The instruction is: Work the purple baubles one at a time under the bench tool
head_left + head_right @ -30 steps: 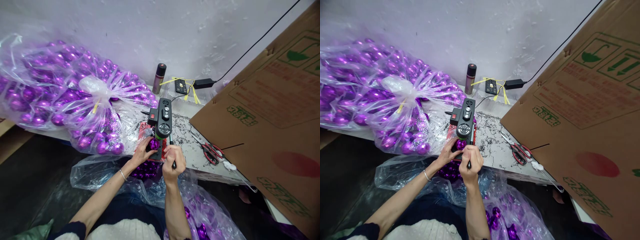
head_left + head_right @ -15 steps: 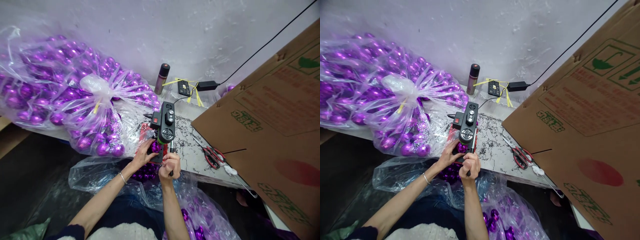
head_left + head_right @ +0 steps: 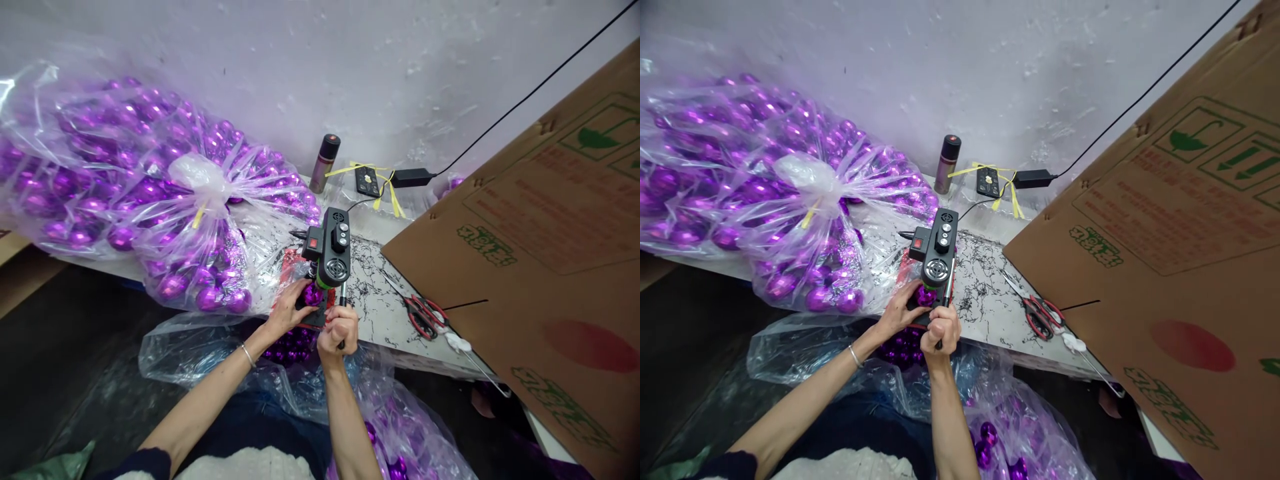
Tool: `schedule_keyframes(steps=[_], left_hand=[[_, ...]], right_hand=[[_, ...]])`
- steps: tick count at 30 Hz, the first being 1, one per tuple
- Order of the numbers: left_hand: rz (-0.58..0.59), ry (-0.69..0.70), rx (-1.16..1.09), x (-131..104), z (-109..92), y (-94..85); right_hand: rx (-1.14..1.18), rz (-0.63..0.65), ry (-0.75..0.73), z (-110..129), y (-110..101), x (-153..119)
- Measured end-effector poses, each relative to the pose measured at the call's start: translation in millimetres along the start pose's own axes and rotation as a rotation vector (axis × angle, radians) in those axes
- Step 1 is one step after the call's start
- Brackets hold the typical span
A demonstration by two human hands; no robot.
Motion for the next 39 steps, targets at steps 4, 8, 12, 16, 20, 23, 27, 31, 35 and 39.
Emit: schedule_keyframes(steps=[4,8,12,16,20,23,27,31,35,39], left_hand=[[0.010,0.007,0.008,1,0,0.8],[0.002,0.028,0.029,5,-2,0.3],[-0.001,0.110,0.068,-2,-10,-5.2],[0.073,0.256,0.193,-43,-32,-12.5],[0.190,0.339,0.284,-69,-53,-26.5],[0.169,0.239,0.317,-24,-42,-55.9],[0.161,-0.338,0.501,93,33,-103.3],[0.163,-0.489,0.517,182,84,-115.4],[0.144,-0.484,0.444,219,107,-99.0],[0.121,-0.485,0.374,238,117,-89.4]], right_hand=[[-0.001,0.012,-0.073,2,4,-2],[0.007,-0.030,0.003,8,0,18],[-0.006,0.050,0.110,20,-4,49],[0.005,0.111,0.101,27,-6,58],[-0.014,0.140,0.067,26,-6,46],[-0.006,0.146,0.059,25,-6,41],[0.003,0.145,0.064,26,-6,40],[-0.016,0.141,0.091,24,-7,35],[-0.045,0.165,0.071,24,-9,30],[-0.052,0.184,0.053,24,-9,27]])
Point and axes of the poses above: each hand's wrist, its own x-axis towards the middle knuckle, its own y-axis out of the palm, z = x × y, the point moved 7 cm from there along x, towards the middle knuckle, and after that the axes turned 2 degrees about y, right-handed, at the moved point
